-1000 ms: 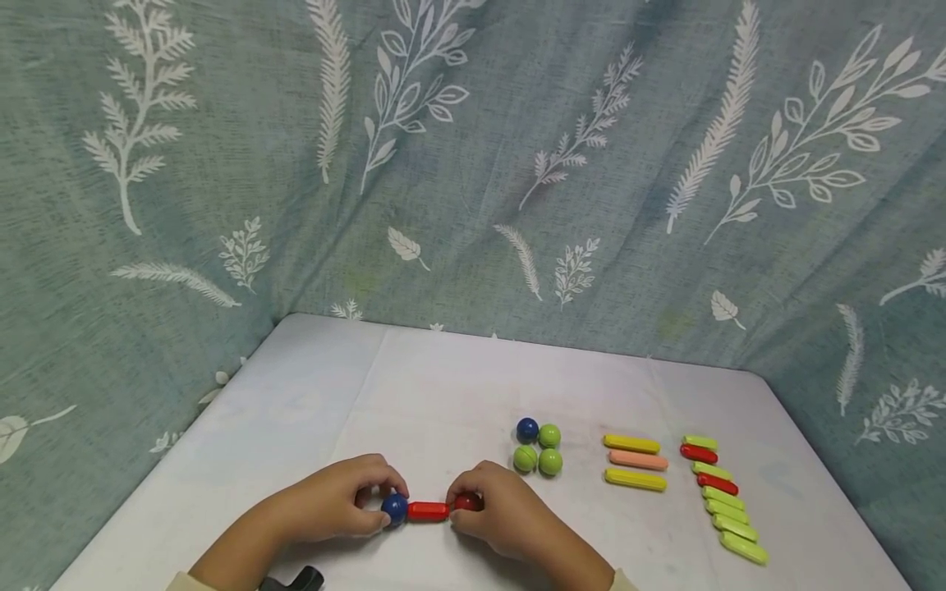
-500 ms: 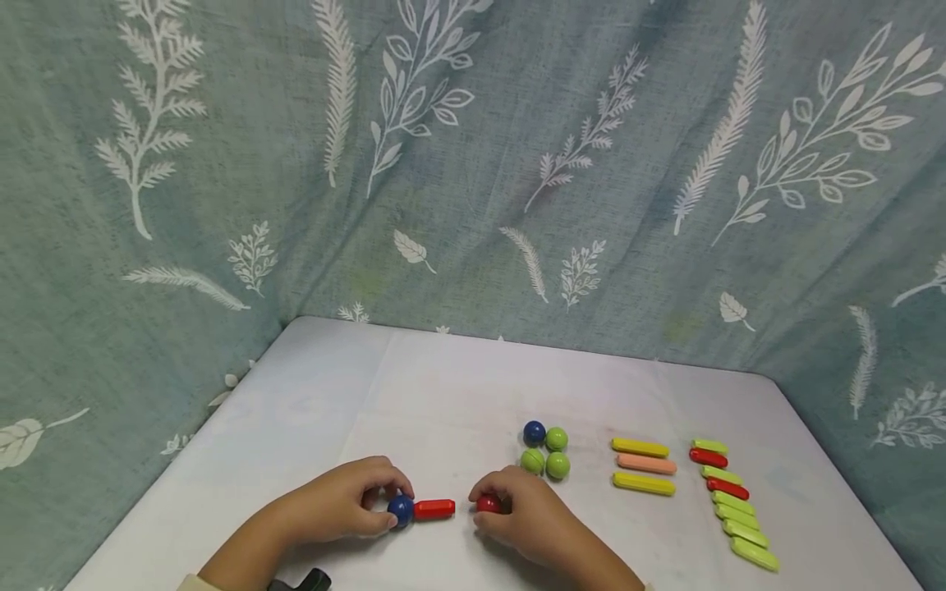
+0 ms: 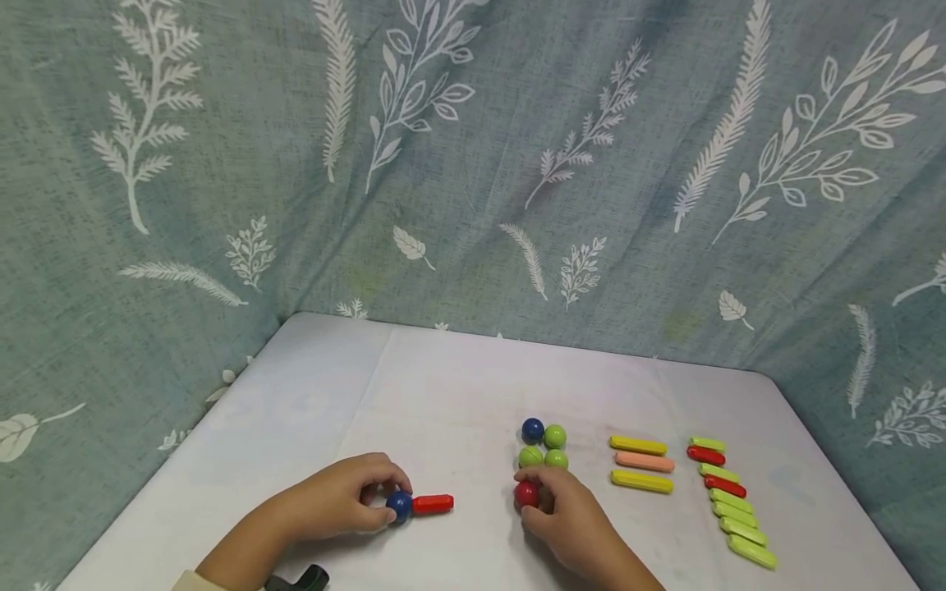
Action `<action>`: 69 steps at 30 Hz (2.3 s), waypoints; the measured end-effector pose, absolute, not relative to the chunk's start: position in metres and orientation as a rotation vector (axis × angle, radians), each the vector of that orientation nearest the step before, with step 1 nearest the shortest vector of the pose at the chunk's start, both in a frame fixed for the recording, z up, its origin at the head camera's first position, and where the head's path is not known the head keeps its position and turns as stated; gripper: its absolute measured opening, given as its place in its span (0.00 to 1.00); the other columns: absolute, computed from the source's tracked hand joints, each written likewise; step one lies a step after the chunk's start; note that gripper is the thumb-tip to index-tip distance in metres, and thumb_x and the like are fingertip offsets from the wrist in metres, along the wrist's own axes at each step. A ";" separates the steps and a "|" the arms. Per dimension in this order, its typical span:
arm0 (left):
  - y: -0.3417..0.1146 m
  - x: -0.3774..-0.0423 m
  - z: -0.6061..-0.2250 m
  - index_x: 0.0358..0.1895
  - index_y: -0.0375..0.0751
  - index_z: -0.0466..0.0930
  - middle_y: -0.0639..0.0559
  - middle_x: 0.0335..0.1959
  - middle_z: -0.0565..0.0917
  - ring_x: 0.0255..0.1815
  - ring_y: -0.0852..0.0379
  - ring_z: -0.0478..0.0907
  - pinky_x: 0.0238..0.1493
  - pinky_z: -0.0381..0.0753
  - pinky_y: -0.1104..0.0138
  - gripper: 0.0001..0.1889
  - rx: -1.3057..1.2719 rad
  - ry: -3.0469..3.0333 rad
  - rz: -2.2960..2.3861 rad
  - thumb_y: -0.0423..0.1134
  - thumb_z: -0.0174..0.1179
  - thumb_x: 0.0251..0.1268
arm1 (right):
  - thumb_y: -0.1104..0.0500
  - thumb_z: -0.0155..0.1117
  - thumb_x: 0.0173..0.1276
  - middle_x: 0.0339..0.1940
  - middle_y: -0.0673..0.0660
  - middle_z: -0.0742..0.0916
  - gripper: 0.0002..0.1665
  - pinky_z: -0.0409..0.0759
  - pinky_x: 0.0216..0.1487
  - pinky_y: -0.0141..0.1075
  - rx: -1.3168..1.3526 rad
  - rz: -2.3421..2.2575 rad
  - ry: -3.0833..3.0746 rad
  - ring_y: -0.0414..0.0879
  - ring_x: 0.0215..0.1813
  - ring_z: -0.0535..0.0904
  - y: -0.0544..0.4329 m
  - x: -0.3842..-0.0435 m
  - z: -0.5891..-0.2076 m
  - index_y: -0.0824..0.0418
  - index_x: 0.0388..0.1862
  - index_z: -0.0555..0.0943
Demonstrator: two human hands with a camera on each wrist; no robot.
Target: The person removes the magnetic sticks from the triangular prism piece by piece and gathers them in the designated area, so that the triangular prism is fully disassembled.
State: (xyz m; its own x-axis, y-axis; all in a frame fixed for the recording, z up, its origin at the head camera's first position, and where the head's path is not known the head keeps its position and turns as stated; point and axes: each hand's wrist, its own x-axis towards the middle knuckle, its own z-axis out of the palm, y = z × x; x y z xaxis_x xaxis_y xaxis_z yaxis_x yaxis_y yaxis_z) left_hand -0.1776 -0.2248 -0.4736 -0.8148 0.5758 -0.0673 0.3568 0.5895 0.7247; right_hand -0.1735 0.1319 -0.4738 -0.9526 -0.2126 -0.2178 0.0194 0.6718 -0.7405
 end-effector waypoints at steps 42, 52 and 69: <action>-0.225 -0.178 -0.474 0.50 0.66 0.83 0.62 0.42 0.79 0.35 0.64 0.75 0.37 0.76 0.70 0.12 0.756 2.524 1.063 0.46 0.70 0.67 | 0.61 0.76 0.66 0.65 0.64 0.81 0.33 0.75 0.67 0.63 0.335 -0.960 2.985 0.61 0.69 0.77 0.146 -0.186 -0.470 0.58 0.69 0.76; -0.224 -0.177 -0.473 0.50 0.66 0.83 0.62 0.42 0.79 0.35 0.64 0.75 0.37 0.76 0.70 0.12 0.751 2.527 1.055 0.46 0.71 0.67 | 0.62 0.75 0.66 0.59 0.57 0.87 0.21 0.82 0.60 0.56 0.317 -1.098 2.937 0.53 0.57 0.83 0.149 -0.188 -0.474 0.54 0.55 0.79; -0.224 -0.177 -0.474 0.51 0.66 0.86 0.63 0.41 0.82 0.36 0.61 0.76 0.37 0.77 0.69 0.13 0.759 2.484 1.114 0.46 0.72 0.66 | 0.55 0.79 0.63 0.42 0.48 0.83 0.20 0.79 0.41 0.34 0.011 -1.258 2.941 0.42 0.42 0.76 0.108 -0.161 -0.461 0.54 0.52 0.82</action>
